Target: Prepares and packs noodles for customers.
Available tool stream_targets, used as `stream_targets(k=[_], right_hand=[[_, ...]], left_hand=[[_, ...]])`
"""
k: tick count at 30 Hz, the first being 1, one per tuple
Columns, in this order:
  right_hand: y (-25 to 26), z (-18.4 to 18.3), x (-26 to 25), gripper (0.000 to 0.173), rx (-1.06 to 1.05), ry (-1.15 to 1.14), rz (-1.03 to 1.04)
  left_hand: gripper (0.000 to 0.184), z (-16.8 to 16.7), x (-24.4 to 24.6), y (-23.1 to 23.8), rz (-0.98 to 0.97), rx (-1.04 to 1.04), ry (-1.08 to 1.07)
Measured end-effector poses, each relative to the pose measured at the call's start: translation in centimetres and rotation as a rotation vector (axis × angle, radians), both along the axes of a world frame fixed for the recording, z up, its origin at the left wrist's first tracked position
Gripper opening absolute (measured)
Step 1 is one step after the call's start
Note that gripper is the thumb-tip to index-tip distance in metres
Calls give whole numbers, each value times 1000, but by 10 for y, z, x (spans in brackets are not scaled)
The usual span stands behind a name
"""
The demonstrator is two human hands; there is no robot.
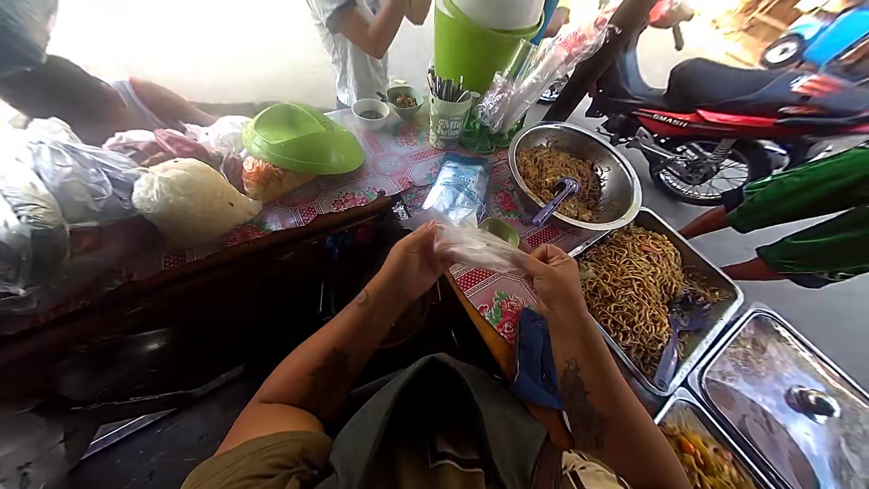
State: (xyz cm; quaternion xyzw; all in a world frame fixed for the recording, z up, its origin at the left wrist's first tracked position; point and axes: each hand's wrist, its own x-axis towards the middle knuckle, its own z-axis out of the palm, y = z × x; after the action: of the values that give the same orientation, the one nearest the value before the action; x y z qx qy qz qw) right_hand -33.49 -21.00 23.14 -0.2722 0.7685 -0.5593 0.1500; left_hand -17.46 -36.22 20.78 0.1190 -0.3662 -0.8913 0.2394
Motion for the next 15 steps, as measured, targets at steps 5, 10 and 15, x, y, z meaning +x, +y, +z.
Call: stream_targets(k=[5,10,15], right_hand=[[22,-15,13,58,-75,769,187],[31,-13,17,10,-499,133,501],[60,3,30,29,-279,-487,576]], left_hand=[[15,17,-10,30,13,-884,-14],[23,31,1,18,22,-1346,-310],[16,11,-4,-2,2,-566,-420]])
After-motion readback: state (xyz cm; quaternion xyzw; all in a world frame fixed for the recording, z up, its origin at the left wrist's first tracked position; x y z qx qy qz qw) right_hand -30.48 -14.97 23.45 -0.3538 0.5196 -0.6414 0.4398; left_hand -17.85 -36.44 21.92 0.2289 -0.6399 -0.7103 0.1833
